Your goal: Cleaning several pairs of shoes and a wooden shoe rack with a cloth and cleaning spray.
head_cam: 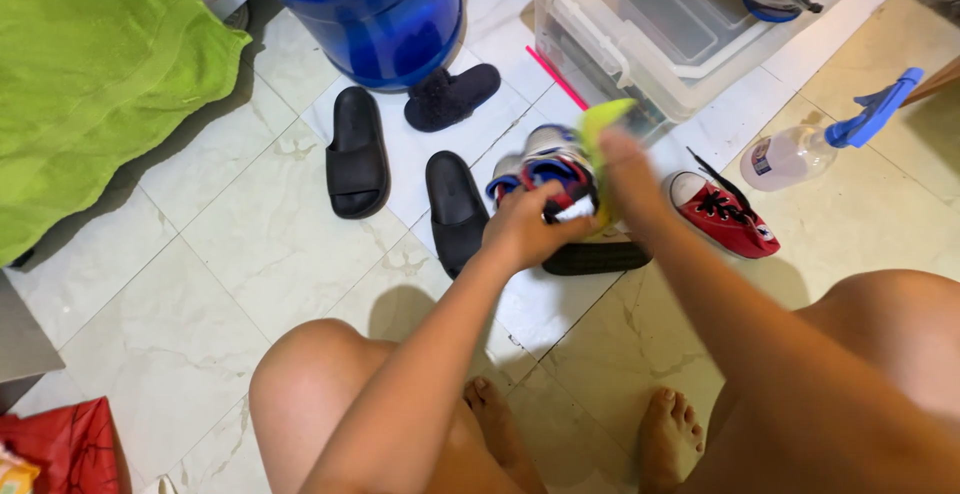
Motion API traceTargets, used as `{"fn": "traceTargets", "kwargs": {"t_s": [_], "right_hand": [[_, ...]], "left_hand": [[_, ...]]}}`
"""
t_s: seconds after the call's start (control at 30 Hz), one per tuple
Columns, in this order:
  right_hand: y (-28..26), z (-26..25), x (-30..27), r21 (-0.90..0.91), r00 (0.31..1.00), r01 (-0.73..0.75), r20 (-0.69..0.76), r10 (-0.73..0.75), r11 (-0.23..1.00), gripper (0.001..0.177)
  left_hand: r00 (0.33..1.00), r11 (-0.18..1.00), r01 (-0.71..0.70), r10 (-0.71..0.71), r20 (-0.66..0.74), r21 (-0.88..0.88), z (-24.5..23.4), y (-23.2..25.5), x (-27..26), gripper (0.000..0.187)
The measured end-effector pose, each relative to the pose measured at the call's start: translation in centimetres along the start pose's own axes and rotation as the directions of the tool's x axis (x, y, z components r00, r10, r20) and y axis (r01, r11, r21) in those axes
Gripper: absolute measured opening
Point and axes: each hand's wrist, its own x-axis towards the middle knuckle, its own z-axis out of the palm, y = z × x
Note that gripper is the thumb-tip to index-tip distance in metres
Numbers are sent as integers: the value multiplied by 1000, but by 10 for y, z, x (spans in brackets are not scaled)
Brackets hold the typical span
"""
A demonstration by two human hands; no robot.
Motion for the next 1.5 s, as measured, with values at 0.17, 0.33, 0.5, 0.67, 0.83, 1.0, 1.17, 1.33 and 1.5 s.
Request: {"fn": "traceTargets", "kwargs": {"t_s": [0.17,0.33,0.5,0.67,0.83,1.0,1.17,1.33,1.5], "right_hand": [[-83,45,-69,-514,985,71,-99,-141,855,32],[-109,59,-78,-441,937,320,15,-349,839,32],[-56,32,-9,-554,933,-30,-314,-175,832,34],[-55,3,-13,-739,974,-203,-84,210,643,41],[-222,20,-59,-152,963,-267,-3,270,952,60],[-395,12,-104,-308,877,477,232,-422,823,96],[-511,-22,-140,-421,825,561,217,-521,713,101],[-601,-84,-172,-587,882,344,-67,-467,733,96],[-693,-161,-202,-552,809,260,-324,-491,792,85]], "left_hand": [[998,996,16,-10,-60,89,14,-13,12,56],[1000,897,-17,12,-14,-442,54,-67,66,63],[956,555,269,-255,146,-787,20,-21,38,56],[993,96,73,-105,63,-993,-30,-13,41,56],[980,332,-128,-103,-171,-935,-80,47,8,45],[791,928,-240,357,-497,285,-154,175,-90,29],[859,887,-303,412,-304,348,-224,298,-149,27],[772,765,-530,614,-165,366,-263,417,-184,44],[799,738,-538,600,-32,408,-282,553,-223,77]]}}
